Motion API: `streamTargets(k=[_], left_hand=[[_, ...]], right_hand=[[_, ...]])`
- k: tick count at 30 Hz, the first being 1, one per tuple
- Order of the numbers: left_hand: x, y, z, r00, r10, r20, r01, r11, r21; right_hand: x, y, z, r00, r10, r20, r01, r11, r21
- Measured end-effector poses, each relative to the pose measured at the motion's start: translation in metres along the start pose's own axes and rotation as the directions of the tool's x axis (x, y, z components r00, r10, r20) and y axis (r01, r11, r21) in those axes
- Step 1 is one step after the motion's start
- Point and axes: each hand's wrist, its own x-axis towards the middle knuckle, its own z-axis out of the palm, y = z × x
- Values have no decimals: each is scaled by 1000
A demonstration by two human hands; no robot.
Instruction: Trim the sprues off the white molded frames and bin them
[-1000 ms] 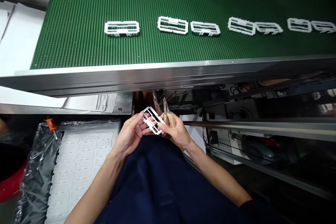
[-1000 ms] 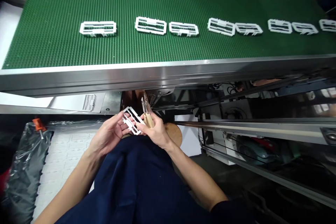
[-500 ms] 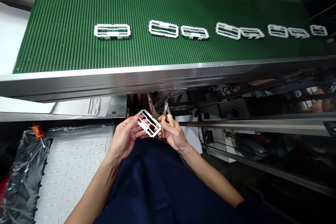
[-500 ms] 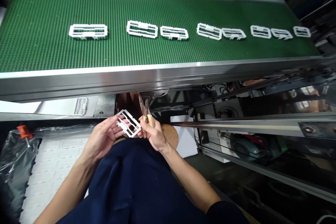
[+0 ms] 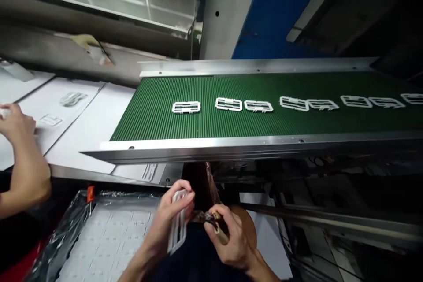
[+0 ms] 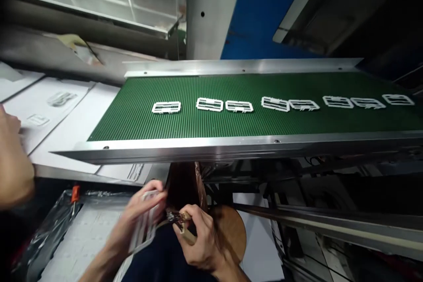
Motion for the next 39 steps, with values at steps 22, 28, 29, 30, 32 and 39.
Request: streamTargets(k=[22,28,29,30,32,39], left_hand=[[184,224,33,946,157,283,-297,70,952],[85,196,66,912,161,378,-392,618,682],[66,177,70,911,148,384,-370,705,605],[49,154,71,916,134,378,-333,780,530],[27,102,68,928,-23,371,-160,877,454],[23,-38,32,963,-221,156,205,972,112]], right_hand=[[-37,28,0,860,313,-403,-317,947,58],[-17,6,-26,869,418,-266,-324,885,333],[-12,0,-30,860,438,-262,-308,855,417],[-7,-5,-33,857,447,-257,-277,820,501],[0,-12,-38,860,447,-245,-207,745,634],[-4,0,-39,835,545,-69,-360,637,682]])
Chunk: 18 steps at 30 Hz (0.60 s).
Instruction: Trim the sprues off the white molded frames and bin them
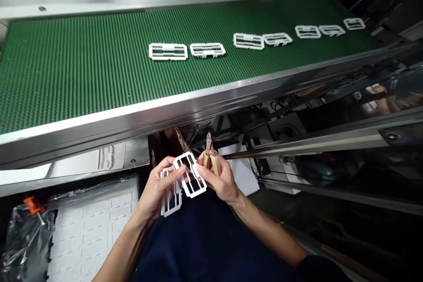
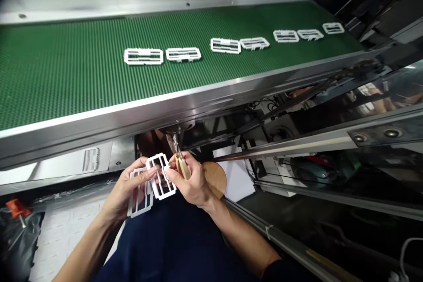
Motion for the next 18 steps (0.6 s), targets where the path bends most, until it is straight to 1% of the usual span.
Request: streamTargets(k=[1,3,6,11,16,18], left_hand=[[1,-7,-2,1000,-14,-15,13,999,-40],[2,-13,-4,998,-35,-46,31,997,-76],[0,-16,-3,995,-47,-84,40,996,-77],[-1,-19,-1,991,-56,-122,47,997,-68],[0,-19,1,987,-64,-148,55,997,-61],[1,-18,2,985,-68,-160,59,996,-62]], right_hand=[[0,5,-2,999,34,1,-34,999,20],[2,14,-7,996,85,-7,-84,995,61],[6,23,-13,995,99,-4,-98,993,68],[11,19,-17,996,83,38,-83,996,16],[13,16,-16,994,110,-10,-110,994,21],[14,18,-16,994,112,-12,-112,994,19]])
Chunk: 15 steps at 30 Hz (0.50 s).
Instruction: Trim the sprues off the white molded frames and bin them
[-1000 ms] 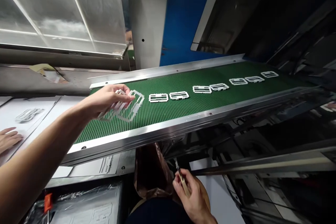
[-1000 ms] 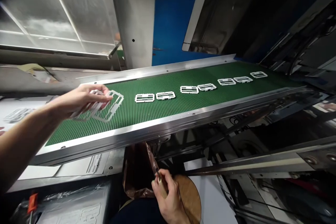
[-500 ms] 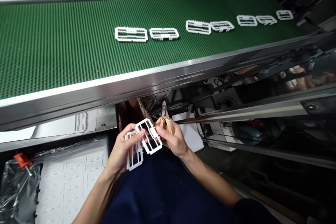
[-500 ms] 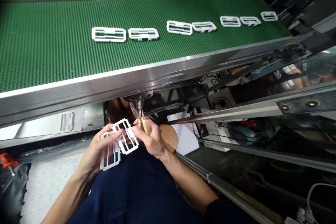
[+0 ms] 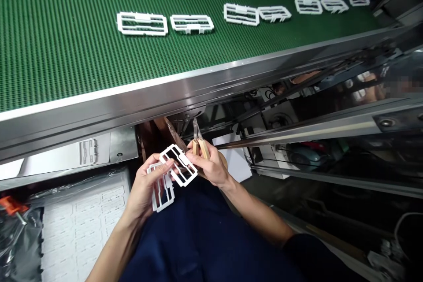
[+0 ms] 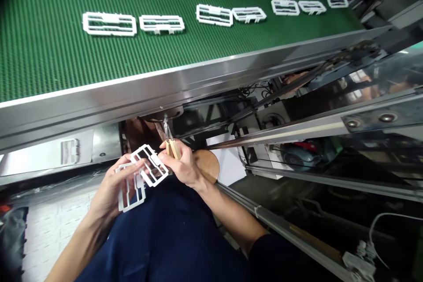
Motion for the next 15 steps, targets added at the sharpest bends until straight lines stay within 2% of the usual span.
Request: streamTargets(k=[8,15], left_hand=[[3,3,2,999,-21,-41,21,1000,4],[5,-3,0,999,4,-39,-3,999,46]], right_hand=[[3,9,1,1000,-14,-4,14,998,69],[2,6,1,1000,18,-10,-18,999,34]])
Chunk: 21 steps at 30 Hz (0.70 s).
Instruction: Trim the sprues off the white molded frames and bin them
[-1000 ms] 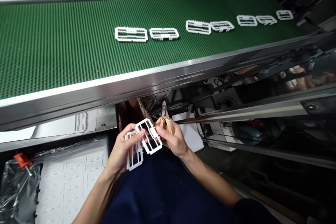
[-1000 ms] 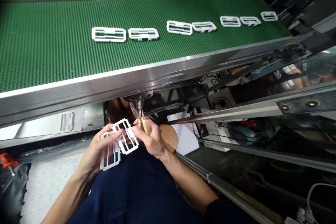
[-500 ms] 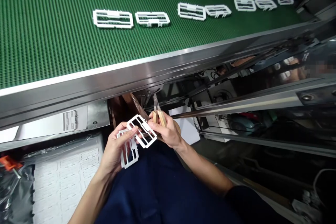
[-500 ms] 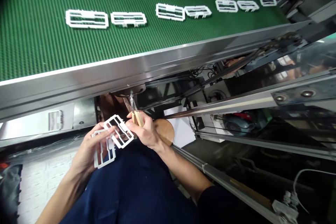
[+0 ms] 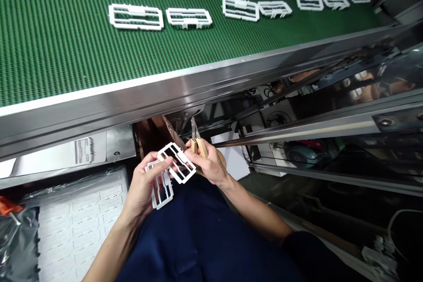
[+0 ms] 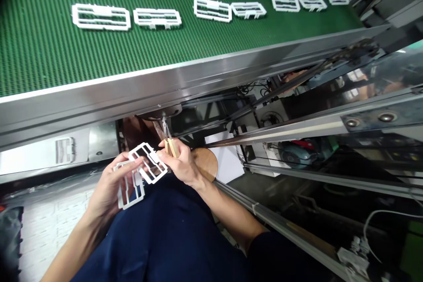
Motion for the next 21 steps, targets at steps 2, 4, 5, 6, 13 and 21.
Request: streamTargets(k=[2,4,5,6,13,21], left_hand=[[0,-1,-1,1000,27,11,-27,999,34],[0,3,-3,997,65,37,-68,995,75],[1,6,-5,995,81,50,-85,991,98],[1,11,-7,994,93,61,-100,987,128],[15,50,-25,962,-24,271,-81,926,368],[31,62,-27,911,-121,395,-142,808,572]], right_hand=[[-1,-6,-1,1000,16,-4,-16,998,-59],[-2,-10,-2,1000,-1,6,1,994,-110],[-2,-11,-3,1000,-17,21,19,993,-118],[-2,-12,-4,999,-32,41,37,992,-117],[0,-8,-6,989,-78,122,96,984,-148],[1,-6,-3,988,-68,141,95,977,-191]])
